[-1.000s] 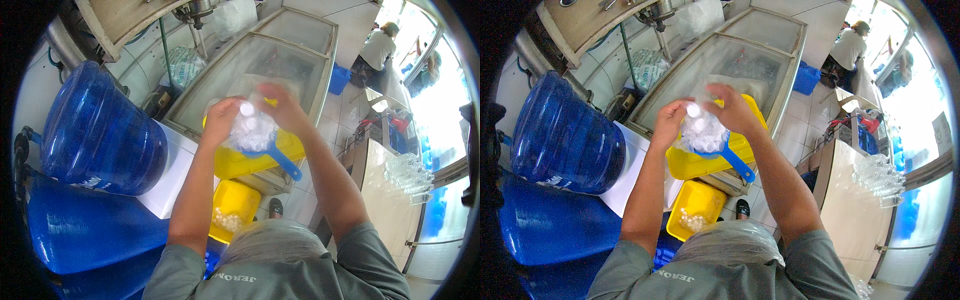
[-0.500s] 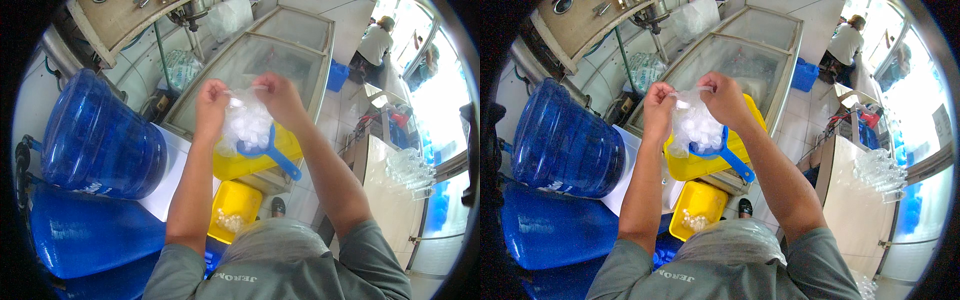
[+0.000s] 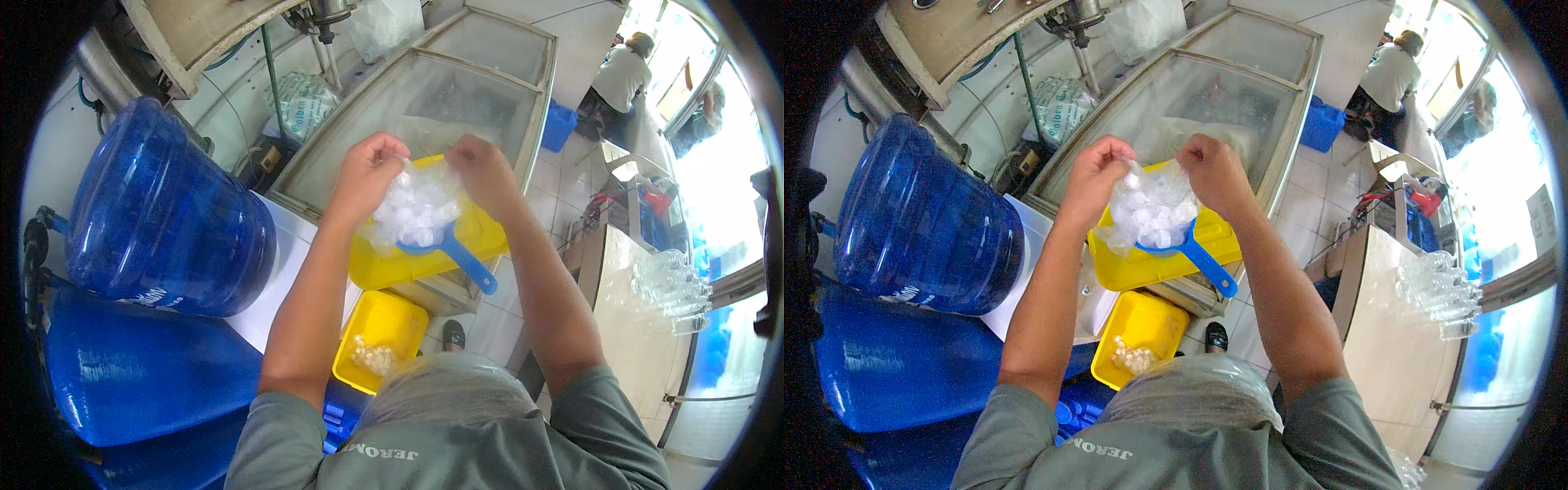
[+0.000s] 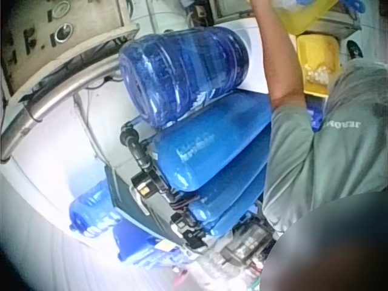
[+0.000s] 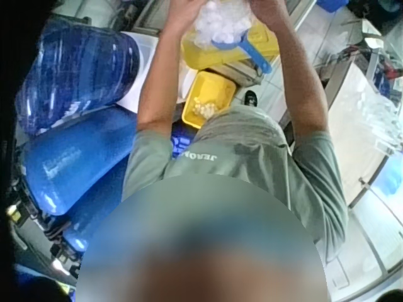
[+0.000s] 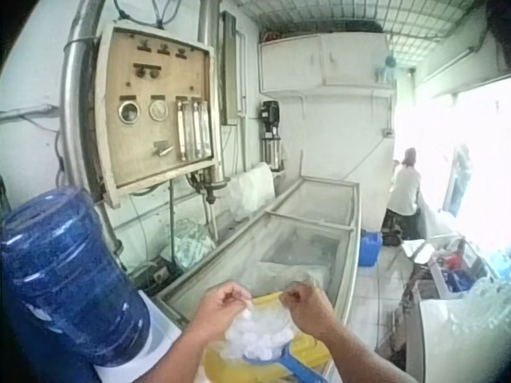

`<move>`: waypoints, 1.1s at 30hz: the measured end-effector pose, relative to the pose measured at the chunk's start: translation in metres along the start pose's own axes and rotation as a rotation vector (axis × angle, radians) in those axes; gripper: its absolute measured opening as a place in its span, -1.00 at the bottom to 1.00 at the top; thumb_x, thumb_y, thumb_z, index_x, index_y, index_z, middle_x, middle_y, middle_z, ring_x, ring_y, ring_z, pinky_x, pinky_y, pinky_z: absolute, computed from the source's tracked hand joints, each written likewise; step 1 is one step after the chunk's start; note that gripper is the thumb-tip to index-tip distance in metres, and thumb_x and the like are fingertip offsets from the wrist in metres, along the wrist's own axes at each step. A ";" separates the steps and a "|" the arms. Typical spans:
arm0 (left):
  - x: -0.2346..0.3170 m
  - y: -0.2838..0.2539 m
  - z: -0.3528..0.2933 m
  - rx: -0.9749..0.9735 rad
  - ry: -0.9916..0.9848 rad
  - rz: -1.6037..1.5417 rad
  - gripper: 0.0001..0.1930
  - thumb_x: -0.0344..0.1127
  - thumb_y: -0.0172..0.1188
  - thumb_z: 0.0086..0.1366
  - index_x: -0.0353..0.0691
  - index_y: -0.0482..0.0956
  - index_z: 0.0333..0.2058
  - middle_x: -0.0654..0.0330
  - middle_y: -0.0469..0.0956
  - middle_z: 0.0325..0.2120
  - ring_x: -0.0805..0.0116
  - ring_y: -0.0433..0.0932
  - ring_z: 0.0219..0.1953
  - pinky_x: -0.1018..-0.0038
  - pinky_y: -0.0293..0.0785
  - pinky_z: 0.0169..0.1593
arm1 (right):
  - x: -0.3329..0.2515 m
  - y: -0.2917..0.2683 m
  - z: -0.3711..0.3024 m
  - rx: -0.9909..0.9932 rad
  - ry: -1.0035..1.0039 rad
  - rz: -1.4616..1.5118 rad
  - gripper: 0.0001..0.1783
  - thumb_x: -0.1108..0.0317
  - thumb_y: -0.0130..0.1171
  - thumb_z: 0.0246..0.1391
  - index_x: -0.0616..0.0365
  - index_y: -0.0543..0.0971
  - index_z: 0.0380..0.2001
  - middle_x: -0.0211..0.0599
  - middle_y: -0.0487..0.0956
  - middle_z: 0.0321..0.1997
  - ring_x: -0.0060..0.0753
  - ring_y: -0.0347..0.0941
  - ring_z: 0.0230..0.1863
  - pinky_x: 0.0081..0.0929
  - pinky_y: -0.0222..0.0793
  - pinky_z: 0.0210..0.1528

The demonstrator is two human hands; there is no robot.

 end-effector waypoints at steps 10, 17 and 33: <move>0.015 0.000 0.005 0.061 0.107 0.043 -0.92 -0.39 0.19 0.38 -0.22 0.63 -0.29 0.37 0.58 -0.38 0.57 0.50 -0.30 0.55 0.40 -0.16 | -0.025 0.000 0.011 0.229 -0.079 0.128 -0.78 0.28 0.23 0.31 0.26 0.62 -0.26 -0.36 0.65 -0.36 -0.53 0.55 -0.31 -0.45 0.46 -0.23; 0.031 -0.003 0.004 -0.020 0.032 0.152 -0.97 -0.48 0.25 0.29 -0.22 0.62 -0.30 0.37 0.57 -0.38 0.59 0.49 -0.30 0.62 0.40 -0.14 | -0.031 0.009 0.017 0.249 -0.141 0.283 -0.71 0.22 0.29 0.26 0.27 0.57 -0.34 -0.08 0.61 -0.46 -0.23 0.55 -0.40 -0.22 0.45 -0.27; 0.051 -0.002 0.015 0.152 0.075 0.066 -0.91 -0.51 0.24 0.20 -0.29 0.62 -0.29 0.31 0.57 -0.42 0.52 0.51 -0.37 0.53 0.45 -0.25 | -0.037 0.021 0.000 0.056 -0.089 0.550 -0.69 0.18 0.27 0.29 0.22 0.66 -0.11 -0.22 0.66 -0.35 -0.40 0.58 -0.20 -0.39 0.49 -0.06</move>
Point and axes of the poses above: each hand's wrist, its own z-axis towards the middle knuckle, its own y-axis out of the palm, x = y × z, the point moved 3 cm from there along z, towards the middle knuckle
